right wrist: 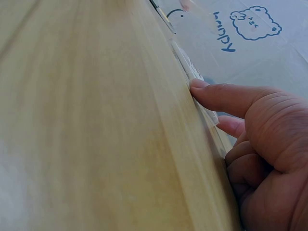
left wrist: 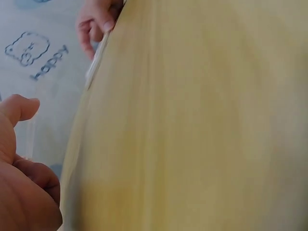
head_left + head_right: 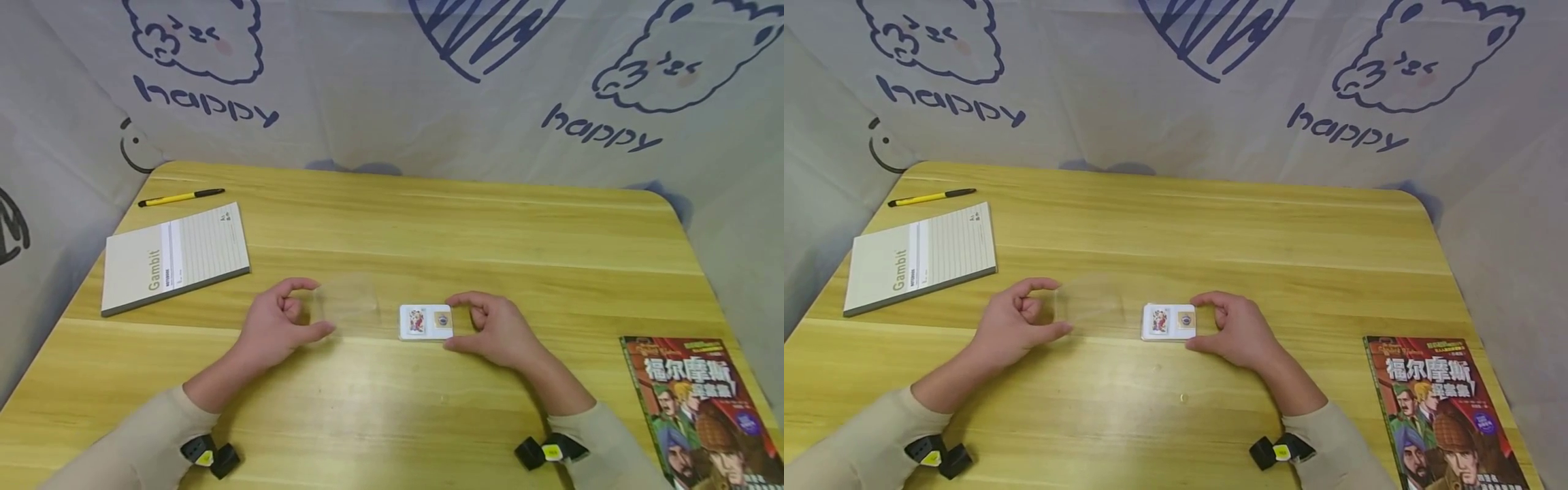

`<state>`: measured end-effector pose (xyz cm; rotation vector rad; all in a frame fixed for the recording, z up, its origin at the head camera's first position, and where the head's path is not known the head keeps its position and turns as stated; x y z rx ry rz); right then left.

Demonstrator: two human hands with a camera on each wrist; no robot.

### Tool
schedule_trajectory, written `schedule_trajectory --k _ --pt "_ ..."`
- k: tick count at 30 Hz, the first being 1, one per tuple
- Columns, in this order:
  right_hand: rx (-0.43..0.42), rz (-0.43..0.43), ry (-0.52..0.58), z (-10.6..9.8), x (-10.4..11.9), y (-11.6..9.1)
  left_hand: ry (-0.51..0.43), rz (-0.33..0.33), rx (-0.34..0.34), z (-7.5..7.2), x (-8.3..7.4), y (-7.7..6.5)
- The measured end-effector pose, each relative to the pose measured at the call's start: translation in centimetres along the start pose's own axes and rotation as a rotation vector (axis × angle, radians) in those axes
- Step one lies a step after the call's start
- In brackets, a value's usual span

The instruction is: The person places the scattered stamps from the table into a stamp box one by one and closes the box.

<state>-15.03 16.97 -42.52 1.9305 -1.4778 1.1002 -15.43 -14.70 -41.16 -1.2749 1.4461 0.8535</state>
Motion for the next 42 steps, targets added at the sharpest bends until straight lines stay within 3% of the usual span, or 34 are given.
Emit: schedule_trajectory --k 8,17,26,36,42 --pt "-0.003 0.003 0.001 -0.2 -0.2 0.0 -0.097 0.044 0.029 3.5 -0.3 0.3" --pt "0.0 0.006 0.006 -0.2 -0.1 0.0 -0.113 0.072 0.066 6.7 -1.6 0.8" --pt "0.001 0.009 0.009 -0.2 0.0 0.0 0.028 0.096 0.082 9.4 -2.2 1.8" --pt "0.009 0.015 -0.005 0.0 0.0 -0.1 0.187 0.075 0.121 10.9 -2.4 2.5" --pt "0.011 0.011 0.008 0.0 0.1 -0.1 0.223 0.043 0.147 11.4 -2.4 2.6"
Point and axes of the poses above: each hand's wrist, its own y-axis towards the middle knuckle, its own z-axis out of the palm, x = y × z, the point moved 9 cm from there along y, towards the middle knuckle, and after that the axes turned 1 degree about y, right-handed, at the moved point
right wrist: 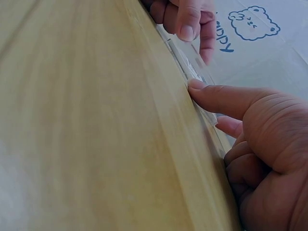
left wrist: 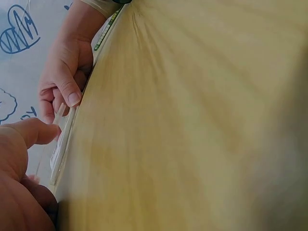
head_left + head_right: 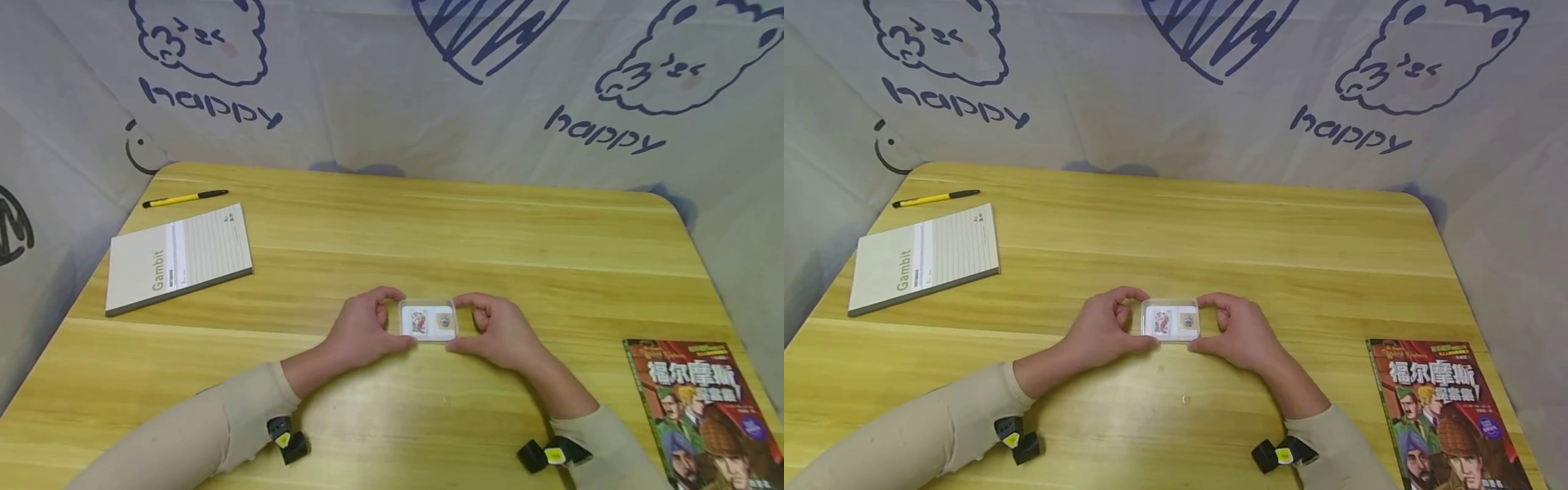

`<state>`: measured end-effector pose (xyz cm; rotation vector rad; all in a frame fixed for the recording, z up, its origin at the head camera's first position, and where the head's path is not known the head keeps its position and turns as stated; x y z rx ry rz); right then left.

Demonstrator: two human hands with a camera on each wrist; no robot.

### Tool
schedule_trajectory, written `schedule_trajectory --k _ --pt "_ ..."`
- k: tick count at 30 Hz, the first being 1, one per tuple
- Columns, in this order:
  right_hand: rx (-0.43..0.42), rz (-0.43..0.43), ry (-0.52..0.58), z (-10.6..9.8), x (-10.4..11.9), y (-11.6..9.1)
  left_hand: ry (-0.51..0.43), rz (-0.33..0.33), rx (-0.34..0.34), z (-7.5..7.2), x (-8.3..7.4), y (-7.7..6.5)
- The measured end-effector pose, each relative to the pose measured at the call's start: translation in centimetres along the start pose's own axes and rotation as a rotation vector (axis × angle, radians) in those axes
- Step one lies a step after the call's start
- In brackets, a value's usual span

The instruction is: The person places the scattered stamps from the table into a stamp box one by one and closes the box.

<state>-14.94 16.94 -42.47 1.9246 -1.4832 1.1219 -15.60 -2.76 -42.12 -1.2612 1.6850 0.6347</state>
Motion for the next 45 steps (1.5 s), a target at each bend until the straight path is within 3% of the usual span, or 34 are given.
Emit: schedule_trajectory --k 31,45 --pt "-0.027 0.022 0.014 -0.27 -0.44 0.01 0.13 0.005 0.085 0.33 -0.06 0.43" --pt "-0.048 0.01 0.013 -0.38 -0.11 -0.1 0.128 0.029 0.137 0.38 -0.11 0.6"
Point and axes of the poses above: each hand's wrist, its own y-axis towards the middle knuckle, its own z-axis out of the palm, x = y × z, the point moved 9 cm from there along y, towards the middle knuckle, and after that the axes turned 1 degree about y, right-handed, at the moved point
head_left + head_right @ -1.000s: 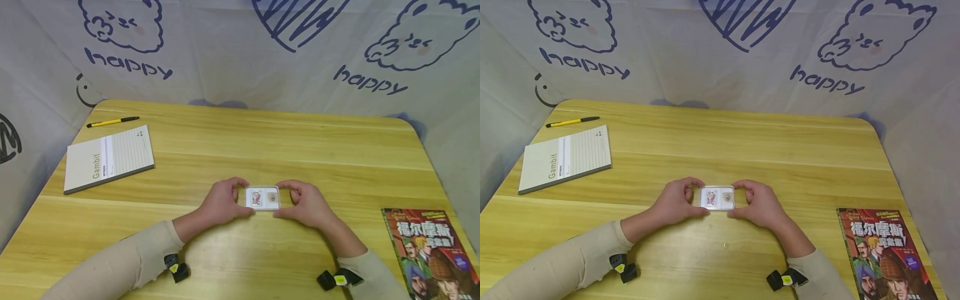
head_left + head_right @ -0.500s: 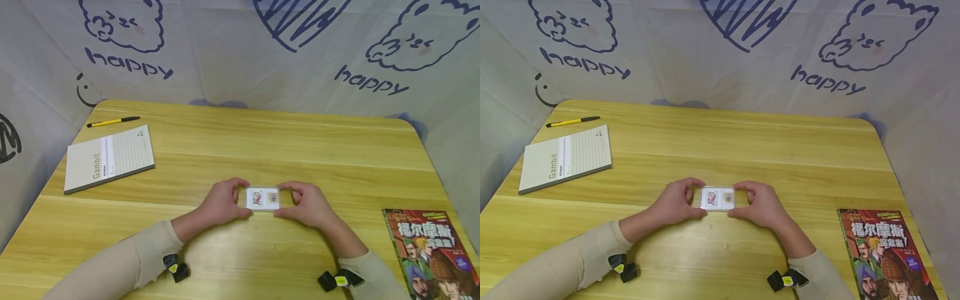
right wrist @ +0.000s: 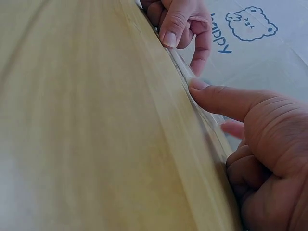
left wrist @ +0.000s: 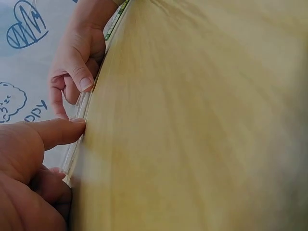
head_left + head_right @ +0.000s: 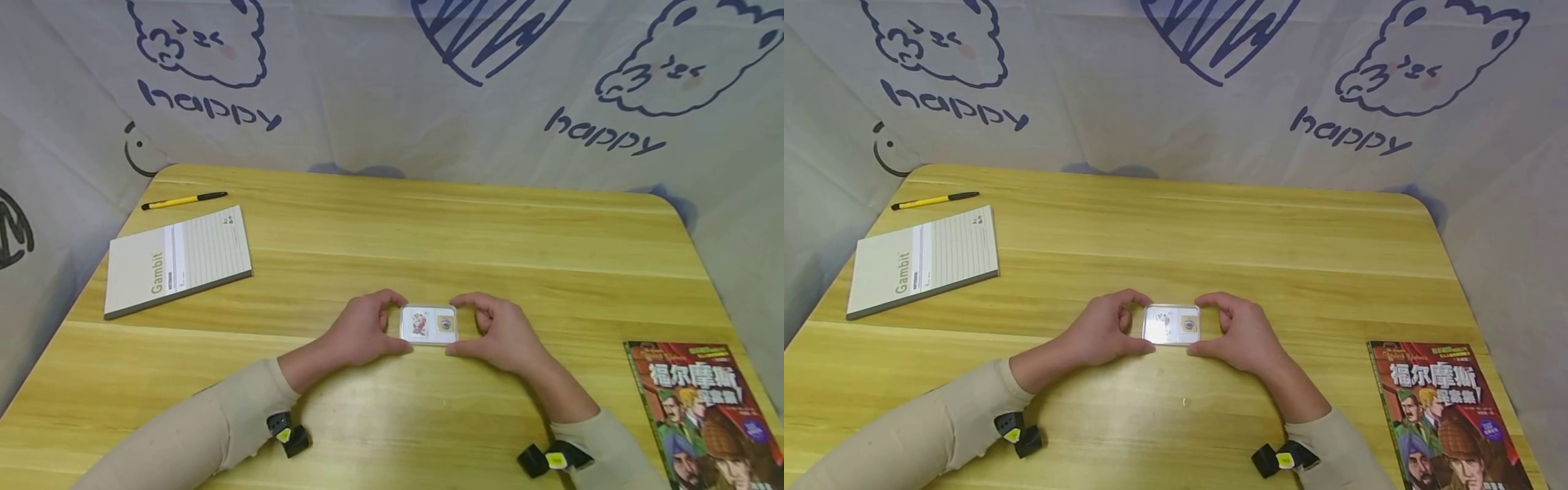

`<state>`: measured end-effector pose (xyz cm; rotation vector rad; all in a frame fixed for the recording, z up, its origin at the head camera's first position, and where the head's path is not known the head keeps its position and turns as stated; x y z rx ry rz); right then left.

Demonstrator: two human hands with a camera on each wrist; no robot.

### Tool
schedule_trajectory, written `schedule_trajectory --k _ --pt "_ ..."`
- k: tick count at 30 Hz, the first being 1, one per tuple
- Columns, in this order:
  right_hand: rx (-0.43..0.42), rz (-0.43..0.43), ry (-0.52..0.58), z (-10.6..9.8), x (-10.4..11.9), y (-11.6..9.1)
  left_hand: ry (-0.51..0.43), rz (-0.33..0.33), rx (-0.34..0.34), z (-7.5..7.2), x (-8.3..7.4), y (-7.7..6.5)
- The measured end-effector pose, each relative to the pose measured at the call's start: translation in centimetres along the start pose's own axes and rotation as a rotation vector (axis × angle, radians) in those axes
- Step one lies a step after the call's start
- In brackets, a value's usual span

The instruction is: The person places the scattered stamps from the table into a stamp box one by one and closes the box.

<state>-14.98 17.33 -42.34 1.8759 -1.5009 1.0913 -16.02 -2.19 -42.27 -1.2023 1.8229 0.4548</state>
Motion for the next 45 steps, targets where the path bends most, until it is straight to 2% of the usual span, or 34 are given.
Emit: schedule_trajectory --k 13,23,35,45 --pt "0.002 0.068 0.019 -0.06 -0.36 0.22 0.003 -0.016 -0.011 -0.12 0.09 0.22" --pt "0.043 0.043 0.026 0.09 -0.11 0.3 0.021 -0.011 -0.016 0.06 0.06 0.26" --pt "0.014 0.047 0.055 -0.22 -0.4 0.16 0.001 0.023 -0.013 0.15 -0.22 0.1" --pt "0.013 0.038 0.001 -0.12 -0.36 0.34 0.034 0.013 -0.036 0.09 -0.26 0.14"
Point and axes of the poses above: each hand's wrist, its own y-axis towards the middle knuckle, its own z-axis out of the palm, x = y × z, the point moved 9 cm from there along y, towards the middle knuckle, and after that the axes turned 1 degree about y, right-handed, at the moved point
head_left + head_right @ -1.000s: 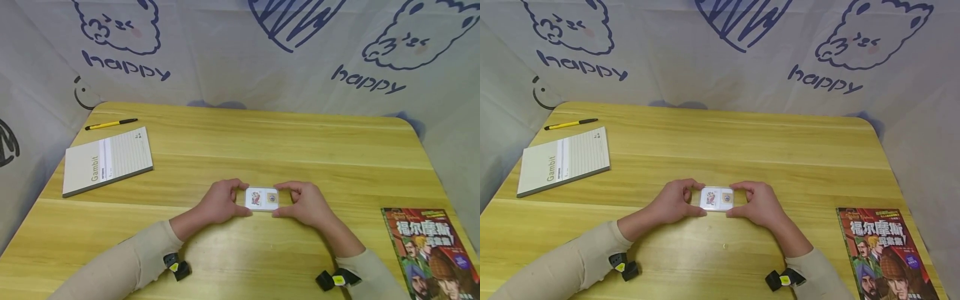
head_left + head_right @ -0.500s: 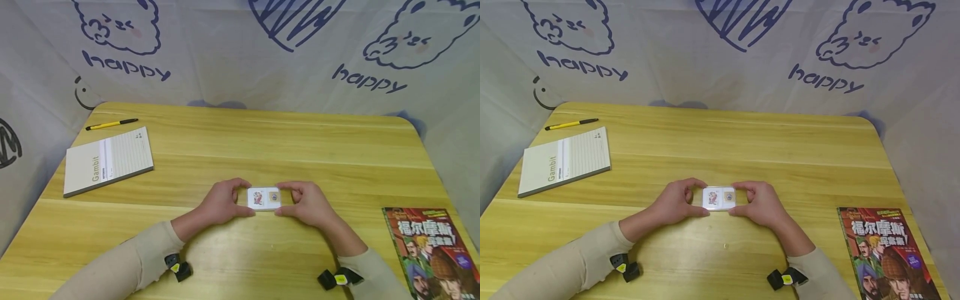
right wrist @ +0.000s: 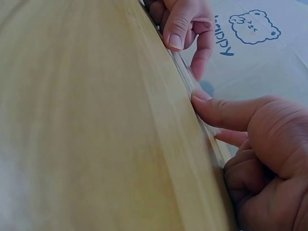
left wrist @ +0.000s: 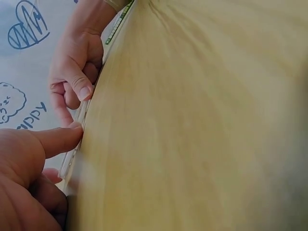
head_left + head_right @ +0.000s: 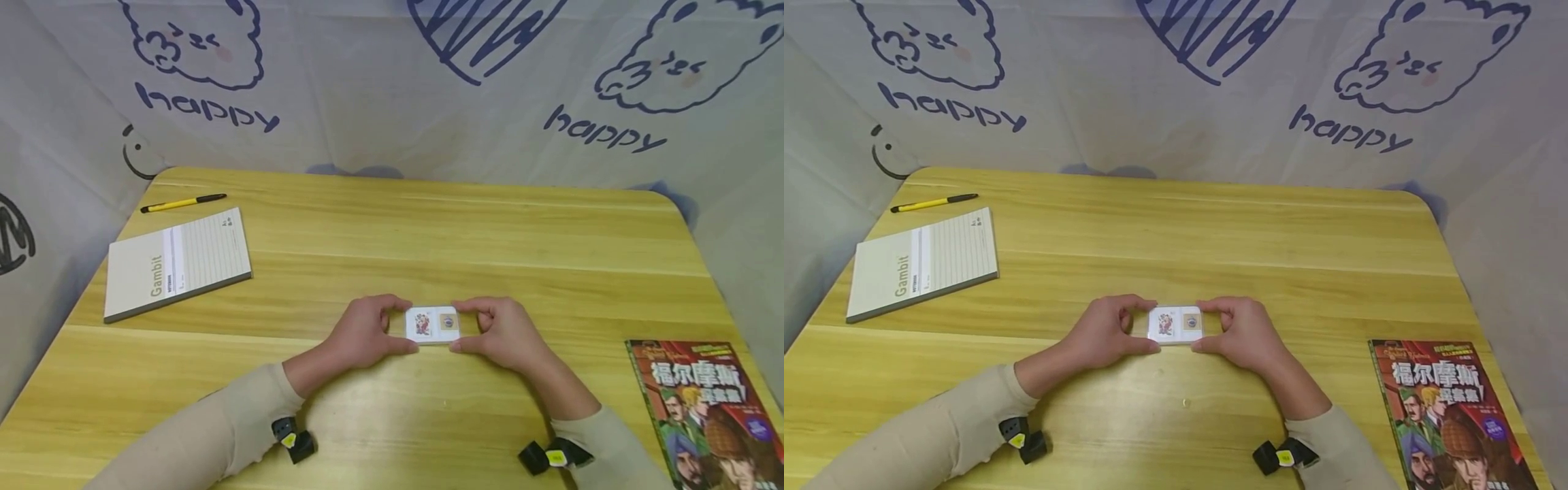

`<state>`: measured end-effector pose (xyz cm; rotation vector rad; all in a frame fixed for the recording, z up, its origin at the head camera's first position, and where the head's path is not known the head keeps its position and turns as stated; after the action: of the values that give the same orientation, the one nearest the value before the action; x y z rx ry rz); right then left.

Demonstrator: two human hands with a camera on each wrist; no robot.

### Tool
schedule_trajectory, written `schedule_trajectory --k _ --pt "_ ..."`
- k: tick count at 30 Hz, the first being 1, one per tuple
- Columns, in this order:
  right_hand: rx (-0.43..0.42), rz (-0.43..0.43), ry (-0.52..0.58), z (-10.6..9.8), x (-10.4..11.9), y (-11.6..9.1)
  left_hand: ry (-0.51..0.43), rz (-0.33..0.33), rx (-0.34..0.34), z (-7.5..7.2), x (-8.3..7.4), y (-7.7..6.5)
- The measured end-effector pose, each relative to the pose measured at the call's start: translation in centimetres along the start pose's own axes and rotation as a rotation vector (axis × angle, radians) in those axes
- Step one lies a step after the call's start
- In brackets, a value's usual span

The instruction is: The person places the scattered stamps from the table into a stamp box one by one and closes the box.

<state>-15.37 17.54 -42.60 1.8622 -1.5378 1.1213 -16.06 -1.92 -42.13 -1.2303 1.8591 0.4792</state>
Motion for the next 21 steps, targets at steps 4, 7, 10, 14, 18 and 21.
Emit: schedule_trajectory --k 4,7,10,14,18,21 --pt "0.0 0.034 -0.018 -0.19 -0.29 -0.08 0.031 -0.024 0.006 0.32 -0.13 0.19" --pt "-0.005 0.068 -0.029 -0.12 -0.55 -0.24 0.043 -0.038 0.018 0.52 -0.13 0.15" --pt "-0.016 0.1 -0.039 -0.08 -0.72 -0.48 0.044 -0.04 0.025 0.57 -0.16 0.06" --pt "-0.038 0.117 -0.04 -0.16 -0.7 -0.77 0.034 -0.017 0.022 0.51 -0.12 0.15" --pt "-0.044 0.107 -0.045 -0.07 -0.57 -0.84 0.015 -0.01 0.013 0.47 0.21 0.2" --pt "-0.033 0.099 -0.048 0.03 -0.51 -0.89 0.013 -0.011 0.021 0.6 0.39 0.19"
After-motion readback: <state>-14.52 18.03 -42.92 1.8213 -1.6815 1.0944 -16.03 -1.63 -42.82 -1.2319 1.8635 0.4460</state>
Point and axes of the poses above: each hand's wrist, its own y-axis towards the middle knuckle, its own z-axis out of the palm, x = y × z, the point moved 9 cm from there along y, towards the middle knuckle, and after that the axes turned 1 degree about y, right-handed, at the moved point
